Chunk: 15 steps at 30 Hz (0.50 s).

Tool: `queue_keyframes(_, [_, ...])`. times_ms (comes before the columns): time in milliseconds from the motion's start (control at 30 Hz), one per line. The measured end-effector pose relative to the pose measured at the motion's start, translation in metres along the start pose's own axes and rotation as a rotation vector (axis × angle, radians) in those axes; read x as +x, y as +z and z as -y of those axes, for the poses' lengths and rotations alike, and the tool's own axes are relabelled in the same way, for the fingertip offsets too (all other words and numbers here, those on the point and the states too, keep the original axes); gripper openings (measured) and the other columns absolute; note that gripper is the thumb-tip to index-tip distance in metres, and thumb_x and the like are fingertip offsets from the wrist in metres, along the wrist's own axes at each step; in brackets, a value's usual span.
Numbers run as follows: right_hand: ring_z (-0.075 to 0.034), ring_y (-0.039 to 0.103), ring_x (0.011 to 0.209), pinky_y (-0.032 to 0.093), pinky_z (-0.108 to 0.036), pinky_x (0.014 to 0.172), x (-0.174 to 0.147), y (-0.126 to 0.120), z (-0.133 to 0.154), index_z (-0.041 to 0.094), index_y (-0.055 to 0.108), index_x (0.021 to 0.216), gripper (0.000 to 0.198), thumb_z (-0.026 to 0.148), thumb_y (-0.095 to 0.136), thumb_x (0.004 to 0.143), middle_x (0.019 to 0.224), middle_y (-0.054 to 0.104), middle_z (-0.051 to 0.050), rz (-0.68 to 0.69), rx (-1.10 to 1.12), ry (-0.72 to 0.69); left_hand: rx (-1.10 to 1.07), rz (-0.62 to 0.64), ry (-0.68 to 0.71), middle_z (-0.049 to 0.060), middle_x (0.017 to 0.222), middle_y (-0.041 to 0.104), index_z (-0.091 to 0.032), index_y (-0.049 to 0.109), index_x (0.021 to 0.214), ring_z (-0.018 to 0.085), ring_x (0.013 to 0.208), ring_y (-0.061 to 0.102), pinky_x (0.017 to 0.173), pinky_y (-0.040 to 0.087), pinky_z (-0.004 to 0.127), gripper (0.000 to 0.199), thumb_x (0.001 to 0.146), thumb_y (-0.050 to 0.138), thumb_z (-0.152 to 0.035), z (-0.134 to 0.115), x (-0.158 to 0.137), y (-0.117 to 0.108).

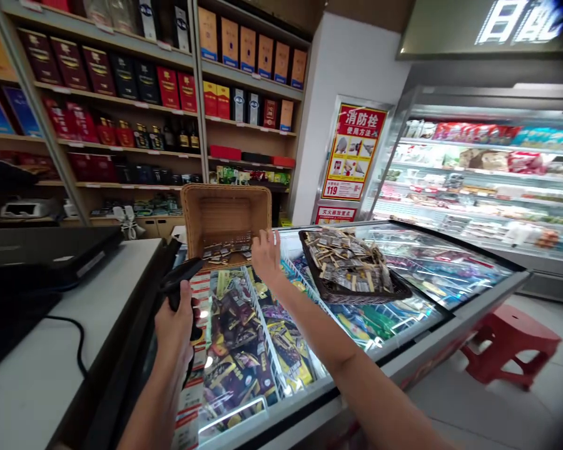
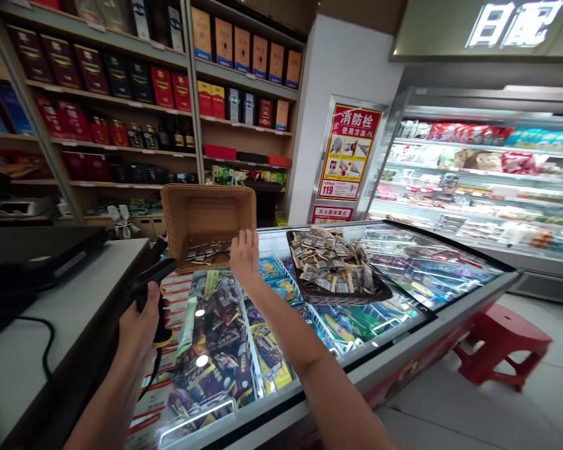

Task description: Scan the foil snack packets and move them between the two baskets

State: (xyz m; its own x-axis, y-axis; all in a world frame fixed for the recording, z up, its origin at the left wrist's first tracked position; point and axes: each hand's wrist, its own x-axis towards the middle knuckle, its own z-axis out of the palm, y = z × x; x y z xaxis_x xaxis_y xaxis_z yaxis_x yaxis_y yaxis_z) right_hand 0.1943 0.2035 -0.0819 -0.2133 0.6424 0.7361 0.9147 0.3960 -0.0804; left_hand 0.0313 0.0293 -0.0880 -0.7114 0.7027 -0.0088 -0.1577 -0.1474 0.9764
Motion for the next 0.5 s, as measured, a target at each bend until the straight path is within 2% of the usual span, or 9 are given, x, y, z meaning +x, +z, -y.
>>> queue_keyframes(67, [-0.032, 0.058, 0.133, 0.035, -0.051, 0.126, 0.018, 0.028, 0.031, 0.011, 0.076, 0.120, 0.030, 0.017, 0.050, 0.105, 0.136, 0.071, -0.022, 0.125, 0.065, -0.065, -0.036, -0.027, 0.014, -0.003, 0.064, 0.061, -0.023, 0.059, 0.079, 0.012, 0.049, 0.051, 0.041, 0.039, 0.024, 0.071, 0.053, 0.086, -0.083, -0.002, -0.001, -0.002])
queue_keyframes(100, [-0.032, 0.060, 0.129, 0.039, -0.049, 0.121, 0.026, 0.043, 0.045, 0.011, 0.076, 0.120, 0.030, 0.021, 0.052, 0.105, 0.133, 0.073, -0.022, 0.194, 0.102, -0.056, -0.039, -0.035, 0.020, -0.003, 0.064, 0.061, -0.023, 0.059, 0.079, 0.012, 0.049, 0.051, 0.041, 0.039, 0.024, 0.073, 0.053, 0.085, -0.085, -0.003, -0.002, -0.003])
queue_keyframes(200, [-0.034, 0.059, 0.132, 0.043, -0.047, 0.114, 0.047, 0.090, 0.082, 0.010, 0.077, 0.124, 0.035, 0.034, 0.059, 0.105, 0.136, 0.072, -0.026, 0.351, 0.205, 0.074, -0.029, -0.034, 0.036, -0.003, 0.064, 0.061, -0.022, 0.060, 0.078, 0.011, 0.048, 0.050, 0.041, 0.039, 0.025, 0.074, 0.056, 0.083, -0.089, -0.003, -0.004, -0.006])
queue_keyframes(300, [-0.041, 0.053, 0.142, 0.040, -0.052, 0.116, 0.056, 0.127, 0.103, 0.007, 0.078, 0.123, 0.043, 0.042, 0.066, 0.102, 0.149, 0.063, -0.034, 0.407, 0.277, 0.242, -0.022, -0.032, 0.031, -0.003, 0.061, 0.062, -0.022, 0.061, 0.077, 0.012, 0.047, 0.051, 0.043, 0.043, 0.026, 0.074, 0.056, 0.084, -0.089, 0.001, -0.003, -0.007])
queue_keyframes(400, [-0.043, 0.051, 0.147, 0.038, -0.057, 0.117, 0.056, 0.145, 0.112, 0.009, 0.079, 0.122, 0.041, 0.038, 0.075, 0.093, 0.153, 0.061, -0.034, 0.429, 0.356, 0.353, 0.007, -0.023, 0.025, -0.001, 0.062, 0.064, -0.021, 0.062, 0.076, 0.013, 0.048, 0.053, 0.043, 0.042, 0.026, 0.074, 0.058, 0.083, -0.090, 0.006, -0.002, -0.007])
queue_keyframes(500, [-0.040, 0.053, 0.147, 0.039, -0.055, 0.118, 0.052, 0.144, 0.113, 0.010, 0.072, 0.128, 0.045, 0.030, 0.078, 0.087, 0.147, 0.066, -0.031, 0.410, 0.402, 0.429, 0.029, -0.010, 0.029, 0.001, 0.064, 0.066, -0.021, 0.062, 0.076, 0.012, 0.049, 0.053, 0.044, 0.041, 0.026, 0.074, 0.060, 0.082, -0.090, 0.009, -0.003, -0.007])
